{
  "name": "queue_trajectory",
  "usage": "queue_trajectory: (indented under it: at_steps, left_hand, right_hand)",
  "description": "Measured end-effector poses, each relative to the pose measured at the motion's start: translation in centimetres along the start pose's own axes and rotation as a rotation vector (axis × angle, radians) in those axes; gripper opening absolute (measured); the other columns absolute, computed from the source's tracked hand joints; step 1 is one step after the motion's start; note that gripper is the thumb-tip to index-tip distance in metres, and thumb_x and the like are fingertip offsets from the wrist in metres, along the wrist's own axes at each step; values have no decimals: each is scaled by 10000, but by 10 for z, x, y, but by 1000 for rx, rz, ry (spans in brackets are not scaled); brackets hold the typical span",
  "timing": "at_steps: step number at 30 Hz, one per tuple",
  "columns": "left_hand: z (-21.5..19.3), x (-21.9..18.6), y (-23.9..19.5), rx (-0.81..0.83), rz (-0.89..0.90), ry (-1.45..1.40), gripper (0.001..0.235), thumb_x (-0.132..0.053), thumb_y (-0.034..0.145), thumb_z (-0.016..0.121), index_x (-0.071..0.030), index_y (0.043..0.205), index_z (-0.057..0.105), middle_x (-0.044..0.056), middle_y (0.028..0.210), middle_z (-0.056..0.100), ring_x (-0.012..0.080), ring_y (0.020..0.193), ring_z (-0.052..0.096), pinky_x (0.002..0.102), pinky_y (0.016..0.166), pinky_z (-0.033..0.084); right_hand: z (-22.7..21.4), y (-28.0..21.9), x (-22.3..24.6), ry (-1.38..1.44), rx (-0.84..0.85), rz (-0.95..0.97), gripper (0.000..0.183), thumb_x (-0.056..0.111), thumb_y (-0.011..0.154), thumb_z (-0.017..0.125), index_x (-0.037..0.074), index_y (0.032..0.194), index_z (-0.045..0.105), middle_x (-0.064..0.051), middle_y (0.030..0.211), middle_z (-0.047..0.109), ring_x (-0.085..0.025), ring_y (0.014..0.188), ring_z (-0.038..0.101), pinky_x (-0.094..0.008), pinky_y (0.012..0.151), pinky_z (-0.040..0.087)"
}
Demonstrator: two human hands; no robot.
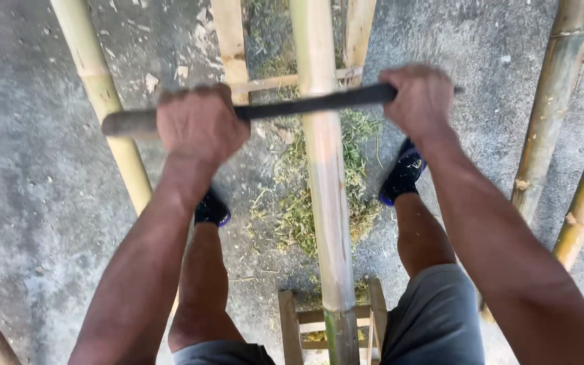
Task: Scraping and peeling the outer layer of bamboo poles using a machete to prepare them for furniture manufacturing.
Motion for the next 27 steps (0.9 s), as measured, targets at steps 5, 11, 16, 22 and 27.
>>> queue_trajectory:
  at_steps: [5,11,16,22,27]
  left_hand:
    - [0,-15,5,61,31,46,312,-370,954,676,-143,741,687,-39,535,484,89,460,379,356,557,395]
    - [17,-11,-13,38,15,-75,331,-366,962,689,-128,733,664,-34,527,486,104,448,382,369,541,400]
    - [46,-5,-26,136,-60,-210,368,-398,965,707,-99,753,677,-7,549,541,144,459,460,395,590,447]
    - [58,-1,-12,-45,-70,-385,279,-385,780,820,-125,833,731,56,642,675,213,562,654,426,723,503]
    - [75,-3,-28,89,-101,-392,263,-406,891,735,-150,833,735,17,656,635,172,599,603,396,716,498]
  right_hand:
    - [32,-21,-12,110,-7,73,62,141,979,809,199,1002,808,-10,871,740,-180,764,673,-382,778,555]
    - [-11,-16,-7,-28,51,68,120,177,926,809,222,1038,813,29,847,742,-139,725,646,-361,747,548]
    - [-39,-13,18,-215,255,50,108,262,1063,762,225,1159,793,22,886,738,-122,711,623,-302,648,501]
    - [-57,18,17,-479,175,-55,197,342,882,770,325,1075,801,87,752,666,-63,662,530,-291,643,476]
    - [-51,-5,17,-452,269,-50,167,387,1088,678,287,1146,799,88,686,535,-71,577,426,-283,585,434]
Point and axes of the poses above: each hand's wrist, its own y-axis towards the middle knuckle, its own z-axis out of the palm, x = y × z, the point moved 9 cm from there along y, towards the middle knuckle
